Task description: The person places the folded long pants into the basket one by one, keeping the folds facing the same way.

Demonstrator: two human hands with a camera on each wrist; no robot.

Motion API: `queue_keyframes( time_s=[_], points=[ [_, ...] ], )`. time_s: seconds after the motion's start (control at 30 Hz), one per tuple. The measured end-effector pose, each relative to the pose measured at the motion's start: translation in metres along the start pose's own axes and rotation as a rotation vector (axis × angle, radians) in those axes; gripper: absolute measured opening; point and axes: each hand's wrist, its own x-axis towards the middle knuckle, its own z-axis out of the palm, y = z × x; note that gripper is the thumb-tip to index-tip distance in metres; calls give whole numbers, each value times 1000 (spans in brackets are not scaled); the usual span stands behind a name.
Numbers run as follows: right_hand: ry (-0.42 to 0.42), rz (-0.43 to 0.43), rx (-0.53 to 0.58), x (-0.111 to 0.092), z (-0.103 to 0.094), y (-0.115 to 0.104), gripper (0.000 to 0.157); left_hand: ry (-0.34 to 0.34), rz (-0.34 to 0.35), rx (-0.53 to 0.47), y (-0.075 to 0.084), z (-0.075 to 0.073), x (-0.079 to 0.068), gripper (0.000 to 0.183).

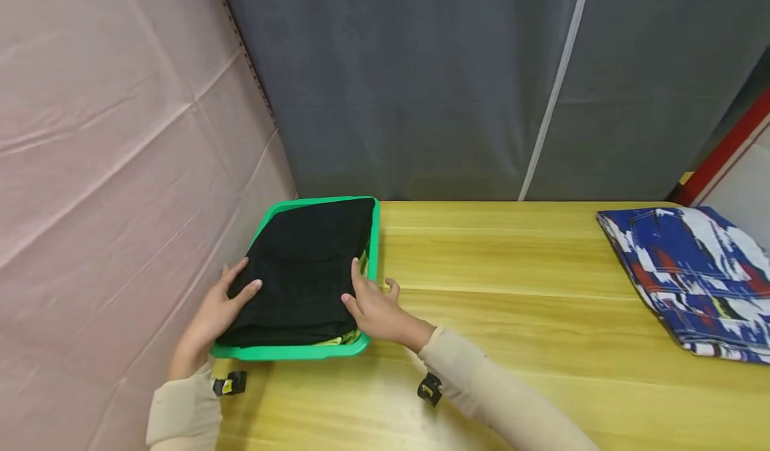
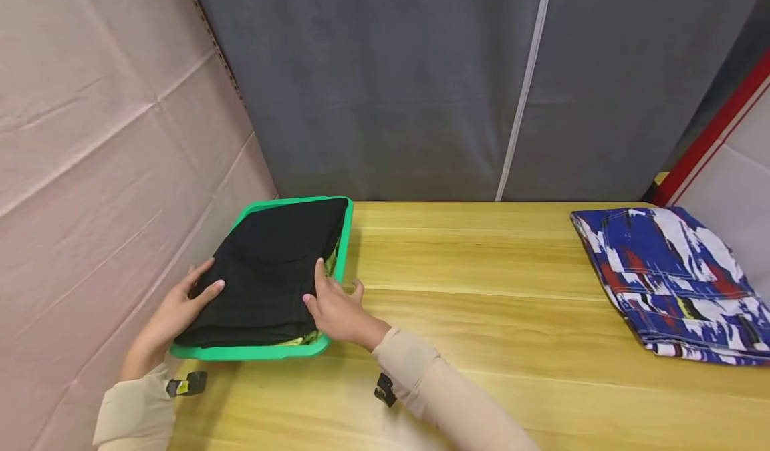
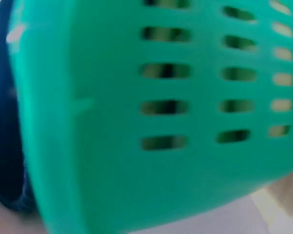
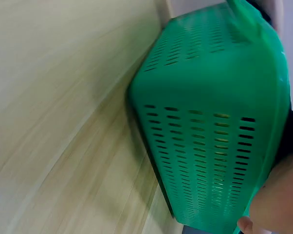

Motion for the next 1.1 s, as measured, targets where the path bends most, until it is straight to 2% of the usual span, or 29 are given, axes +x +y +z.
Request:
queue_keyframes(
  time_s=[0.17, 0.5, 0.7, 0.93, 1.03, 1.1],
  points=[
    [16, -29, -110, -4, 3, 2, 61, -19, -8, 5, -5, 6, 2, 84],
    [33, -39, -437, -2, 2, -6, 47, -34, -6, 134, -2, 5, 4, 86],
    [-15, -39, -587, 2, 0, -10, 45, -63, 3, 212, -4, 6, 0, 85],
    [-138, 13, -729, 7, -5, -20, 45, -78, 26, 322, 0, 10, 0, 83],
    [-178, 36, -762, 8, -6, -21, 45, -81, 26, 341, 3, 13, 0, 83],
    [-180, 41, -737, 6, -6, -20, 46, -57, 33, 371, 3, 16, 0, 81]
  ],
)
